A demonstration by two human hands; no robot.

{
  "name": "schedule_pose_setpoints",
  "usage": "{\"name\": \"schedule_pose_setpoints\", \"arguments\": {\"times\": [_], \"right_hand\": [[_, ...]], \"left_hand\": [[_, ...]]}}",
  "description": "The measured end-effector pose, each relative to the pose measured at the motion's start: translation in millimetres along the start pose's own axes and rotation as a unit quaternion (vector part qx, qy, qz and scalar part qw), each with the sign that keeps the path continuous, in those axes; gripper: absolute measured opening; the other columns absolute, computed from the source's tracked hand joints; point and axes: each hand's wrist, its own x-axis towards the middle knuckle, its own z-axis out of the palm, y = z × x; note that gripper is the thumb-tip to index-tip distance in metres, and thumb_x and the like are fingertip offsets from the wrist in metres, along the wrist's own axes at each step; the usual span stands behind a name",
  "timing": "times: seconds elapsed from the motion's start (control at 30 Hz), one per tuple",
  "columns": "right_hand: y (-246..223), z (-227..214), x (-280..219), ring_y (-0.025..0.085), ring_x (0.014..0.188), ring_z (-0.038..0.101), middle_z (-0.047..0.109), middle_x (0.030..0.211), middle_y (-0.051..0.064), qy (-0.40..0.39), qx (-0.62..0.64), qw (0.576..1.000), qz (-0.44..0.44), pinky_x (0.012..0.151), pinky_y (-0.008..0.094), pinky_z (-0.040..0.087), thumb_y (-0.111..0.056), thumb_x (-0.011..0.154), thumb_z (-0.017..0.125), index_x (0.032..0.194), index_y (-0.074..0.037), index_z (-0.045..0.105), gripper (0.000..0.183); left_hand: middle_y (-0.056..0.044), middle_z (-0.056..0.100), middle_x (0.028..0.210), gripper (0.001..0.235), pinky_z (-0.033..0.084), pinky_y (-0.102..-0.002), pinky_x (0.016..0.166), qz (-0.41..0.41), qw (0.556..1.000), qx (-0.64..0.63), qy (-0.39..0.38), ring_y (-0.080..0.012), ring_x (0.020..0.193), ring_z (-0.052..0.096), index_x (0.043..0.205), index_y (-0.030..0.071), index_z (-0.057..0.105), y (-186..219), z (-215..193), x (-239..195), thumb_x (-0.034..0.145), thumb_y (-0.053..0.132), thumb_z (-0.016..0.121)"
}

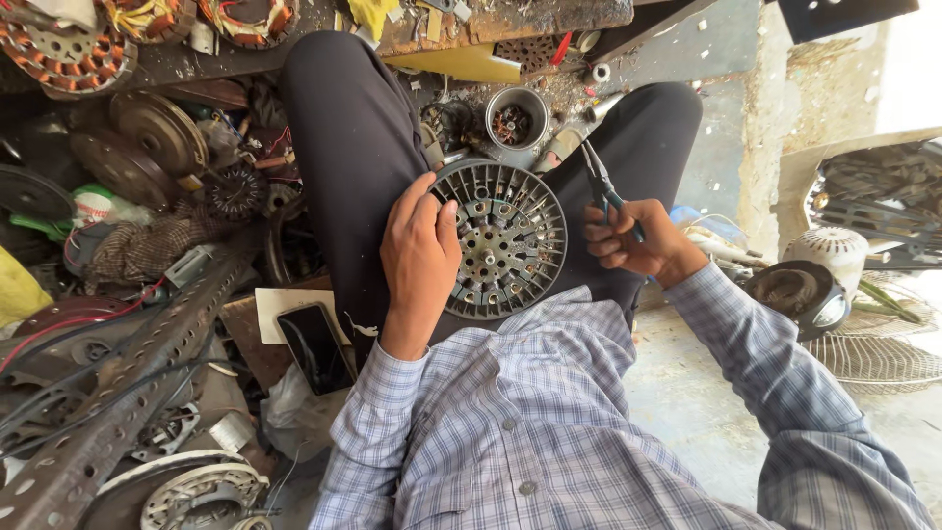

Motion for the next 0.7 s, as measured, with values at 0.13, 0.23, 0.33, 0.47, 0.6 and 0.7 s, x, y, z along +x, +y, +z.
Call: {"name": "schedule_pose_setpoints", "arguments": {"times": [0.13,0.23,0.33,0.47,0.6,0.7], "right_hand": [[25.1,14.5,-26.8,0.008,0.064,0.036,0.039,0.079,-0.002,-0.037,0.01,0.999,-0.034,0.047,0.021,0.027,-0.003,0.063,0.054,0.093,-0.013,0.044,0.034],[59.5,29.8,-59.4,0.008,0.066,0.038,0.042,0.082,0.001,-0.064,-0.056,0.995,-0.043,0.05,0.022,0.029,0.009,0.065,0.055,0.098,-0.006,0.045,0.038],[96.0,42.1,-59.1,0.008,0.067,0.038,0.042,0.085,-0.001,-0.188,-0.011,0.979,0.084,0.05,0.02,0.028,0.01,0.073,0.052,0.104,-0.006,0.046,0.035],[125.1,44.9,-61.2,0.006,0.065,0.037,0.043,0.085,0.0,-0.131,-0.044,0.986,0.098,0.048,0.02,0.026,0.007,0.07,0.048,0.11,-0.003,0.048,0.041],[134.9,39.7,-49.6,0.007,0.065,0.037,0.044,0.084,0.0,-0.106,-0.06,0.989,0.089,0.049,0.02,0.026,0.005,0.069,0.049,0.111,-0.003,0.049,0.043],[135.8,37.7,-41.2,0.009,0.064,0.04,0.046,0.081,0.001,-0.086,-0.155,0.984,0.033,0.05,0.024,0.03,0.003,0.068,0.055,0.107,-0.003,0.051,0.04]], "left_hand": [[-0.018,0.068,0.132,0.018,0.053,-0.045,0.098,0.031,0.999,-0.025,-0.023,-0.037,0.112,0.067,0.095,-0.001,0.064,5.2,-4.7,13.3,0.104,0.016,0.063],[-0.017,0.067,0.13,0.018,0.048,-0.049,0.104,0.106,0.994,-0.025,-0.032,-0.0378,0.116,0.067,0.099,0.001,0.067,0.8,-1.9,26.1,0.102,0.018,0.065],[-0.017,0.068,0.129,0.02,0.044,-0.053,0.108,0.135,0.988,-0.051,-0.05,-0.0359,0.115,0.068,0.089,0.004,0.066,-6.9,13.3,40.8,0.1,0.02,0.069],[-0.016,0.072,0.125,0.035,0.045,-0.053,0.107,0.113,0.985,-0.099,-0.088,-0.0304,0.104,0.071,0.07,0.005,0.056,-20.8,27.7,41.7,0.096,0.02,0.074],[-0.014,0.073,0.124,0.039,0.047,-0.049,0.099,0.098,0.986,-0.097,-0.092,-0.0281,0.101,0.072,0.067,0.006,0.052,-24.6,32.9,34.7,0.096,0.021,0.075],[-0.012,0.073,0.125,0.04,0.045,-0.047,0.093,0.097,0.989,-0.087,-0.075,-0.0268,0.099,0.071,0.067,0.006,0.052,-22.3,32.5,32.3,0.095,0.023,0.075]]}}
